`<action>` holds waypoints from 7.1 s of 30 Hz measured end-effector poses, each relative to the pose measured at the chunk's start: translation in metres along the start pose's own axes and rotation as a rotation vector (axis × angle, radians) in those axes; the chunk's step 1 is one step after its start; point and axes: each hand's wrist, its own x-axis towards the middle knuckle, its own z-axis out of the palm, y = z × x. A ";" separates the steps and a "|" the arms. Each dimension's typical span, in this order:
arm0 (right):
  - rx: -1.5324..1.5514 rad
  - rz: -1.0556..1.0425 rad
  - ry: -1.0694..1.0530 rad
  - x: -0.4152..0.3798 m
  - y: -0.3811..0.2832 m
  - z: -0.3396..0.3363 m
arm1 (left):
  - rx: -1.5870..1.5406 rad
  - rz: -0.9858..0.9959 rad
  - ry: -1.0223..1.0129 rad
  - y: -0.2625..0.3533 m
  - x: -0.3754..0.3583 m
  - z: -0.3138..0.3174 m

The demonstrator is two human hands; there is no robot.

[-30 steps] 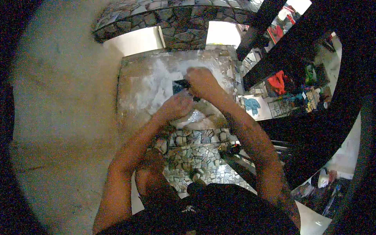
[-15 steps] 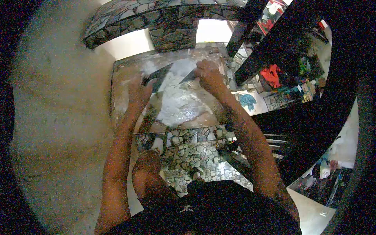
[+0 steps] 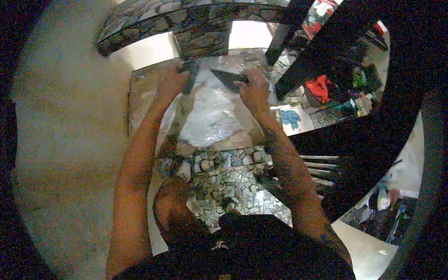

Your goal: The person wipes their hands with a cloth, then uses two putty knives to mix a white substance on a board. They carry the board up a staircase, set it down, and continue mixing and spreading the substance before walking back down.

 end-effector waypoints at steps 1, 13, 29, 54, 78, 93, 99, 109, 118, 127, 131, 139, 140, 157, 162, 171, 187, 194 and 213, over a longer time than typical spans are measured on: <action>-0.031 0.166 0.005 -0.004 0.006 0.001 | -0.018 -0.072 -0.002 0.004 -0.005 0.000; 0.089 0.437 -0.081 -0.015 -0.030 0.019 | 0.002 -0.133 -0.062 0.025 -0.034 0.036; -0.034 0.939 -0.237 -0.189 0.053 -0.006 | 0.049 -0.463 0.211 -0.238 -0.085 0.015; -0.332 -0.034 -0.632 0.015 0.044 0.118 | 0.090 -0.482 0.242 -0.228 -0.084 0.018; -0.247 0.065 -0.539 -0.032 -0.025 0.022 | 0.163 -0.457 0.248 -0.244 -0.091 0.028; -0.380 -0.528 -0.775 -0.079 -0.059 0.045 | 0.170 -0.446 0.233 -0.251 -0.090 0.033; -0.200 -0.117 -0.567 -0.031 -0.057 0.010 | 0.258 -0.501 0.223 -0.225 -0.088 0.021; 0.271 0.864 -0.293 -0.156 0.013 0.012 | 0.282 -0.439 0.225 -0.244 -0.088 0.028; 0.102 0.685 -0.198 -0.126 -0.019 -0.022 | 0.180 -0.325 0.275 -0.263 -0.099 0.038; -0.135 0.203 -0.200 -0.025 -0.034 -0.013 | 0.036 -0.520 0.226 -0.247 -0.089 0.020; -0.211 0.209 -0.293 -0.006 -0.013 0.012 | -0.445 -0.490 0.521 -0.261 -0.090 0.032; 0.039 0.365 -0.318 0.004 -0.033 0.026 | -0.271 -0.325 0.099 0.022 -0.076 -0.014; 0.064 0.355 -0.319 0.004 -0.043 0.022 | -0.196 -0.250 0.088 0.031 -0.072 -0.008; -0.057 0.384 -0.190 -0.005 -0.030 -0.008 | -0.047 -0.258 -0.105 -0.002 -0.046 0.028; -0.129 0.164 -0.329 -0.031 -0.032 -0.028 | 0.092 -0.234 0.095 -0.043 -0.059 0.012; 0.003 -0.307 -0.493 -0.150 -0.072 -0.018 | -0.117 -0.568 0.338 -0.214 -0.103 0.023; 0.002 -0.271 -0.556 -0.202 -0.105 0.051 | -0.088 -0.604 0.449 -0.215 -0.108 0.038; -0.117 -0.172 -0.449 -0.190 -0.119 0.067 | -0.024 -0.548 0.430 -0.214 -0.112 0.037; -0.282 -0.027 -0.478 -0.178 -0.120 0.090 | 0.106 -0.394 0.485 -0.229 -0.117 0.045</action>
